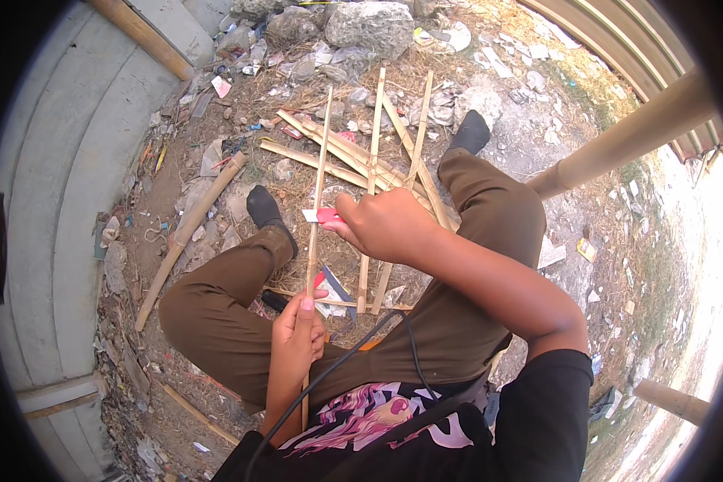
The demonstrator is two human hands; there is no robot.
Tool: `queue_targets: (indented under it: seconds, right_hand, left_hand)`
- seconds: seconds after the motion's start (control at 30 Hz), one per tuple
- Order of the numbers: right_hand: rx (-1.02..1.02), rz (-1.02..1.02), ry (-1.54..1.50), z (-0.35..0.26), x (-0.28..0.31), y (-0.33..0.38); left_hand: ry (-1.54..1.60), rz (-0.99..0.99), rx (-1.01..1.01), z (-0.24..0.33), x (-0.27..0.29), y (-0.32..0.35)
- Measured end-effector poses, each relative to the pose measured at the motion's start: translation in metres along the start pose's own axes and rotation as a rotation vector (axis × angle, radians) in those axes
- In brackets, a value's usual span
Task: The person sits on the ground and uses a red utility knife to shave and smooth a thin bamboo stick held against their leg. They repeatedly scrape the knife along the bamboo to remove splinters and create a smooth surface.
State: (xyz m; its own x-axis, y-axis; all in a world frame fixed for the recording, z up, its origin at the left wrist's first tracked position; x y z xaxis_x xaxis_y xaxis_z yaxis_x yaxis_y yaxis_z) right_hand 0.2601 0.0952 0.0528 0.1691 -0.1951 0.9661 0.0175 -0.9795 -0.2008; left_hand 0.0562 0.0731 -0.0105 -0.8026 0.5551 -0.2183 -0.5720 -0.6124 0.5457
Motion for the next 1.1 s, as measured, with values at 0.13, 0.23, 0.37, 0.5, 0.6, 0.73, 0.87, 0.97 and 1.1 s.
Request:
queue_targets:
  seconds: [0.13, 0.23, 0.37, 0.5, 0.6, 0.73, 0.87, 0.97, 1.1]
  right_hand:
    - [0.112, 0.02, -0.054, -0.026, 0.001, 0.009]
    - [0.148, 0.005, -0.095, -0.045, -0.003, 0.017]
    - [0.144, 0.036, -0.054, -0.051, -0.005, 0.021]
    - [0.156, 0.069, 0.035, -0.049, -0.007, 0.019]
    - [0.12, 0.14, 0.097, -0.032, -0.007, 0.009]
    - [0.105, 0.199, 0.171, -0.016, -0.006, 0.004]
    - [-0.464, 0.245, 0.191, 0.106, 0.013, -0.025]
    - [-0.717, 0.426, 0.187, 0.172, 0.085, -0.018]
    - [-0.481, 0.176, 0.029, 0.101, 0.045, -0.003]
  left_hand:
    - [0.018, 0.025, 0.013, 0.002, 0.003, 0.0]
    - [0.05, 0.027, 0.017, -0.001, 0.007, -0.001]
    - [0.051, 0.032, 0.017, -0.001, 0.008, 0.0]
    - [0.008, 0.068, 0.007, -0.002, 0.011, -0.001]
    - [-0.008, 0.093, 0.025, -0.003, 0.01, 0.003]
    - [-0.033, 0.109, -0.031, -0.002, 0.009, 0.002]
    - [-0.15, 0.016, -0.026, -0.02, -0.003, 0.017]
    - [-0.121, -0.042, 0.065, -0.045, -0.007, 0.028]
    - [-0.026, -0.035, 0.046, -0.03, -0.003, 0.017]
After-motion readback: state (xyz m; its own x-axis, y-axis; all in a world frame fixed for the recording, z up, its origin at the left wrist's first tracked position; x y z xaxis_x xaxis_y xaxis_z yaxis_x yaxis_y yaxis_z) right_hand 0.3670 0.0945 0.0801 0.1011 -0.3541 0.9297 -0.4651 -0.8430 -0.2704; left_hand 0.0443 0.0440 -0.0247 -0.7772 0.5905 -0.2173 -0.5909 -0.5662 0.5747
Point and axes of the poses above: each hand's wrist, its own y-axis away from the middle knuckle, its own x-axis out of the back of the hand, z = x × y, the point moved 10 cm from there along -y, towards the middle knuckle, and after that the axes turned 4 degrees about y, right-handed, at the moved point
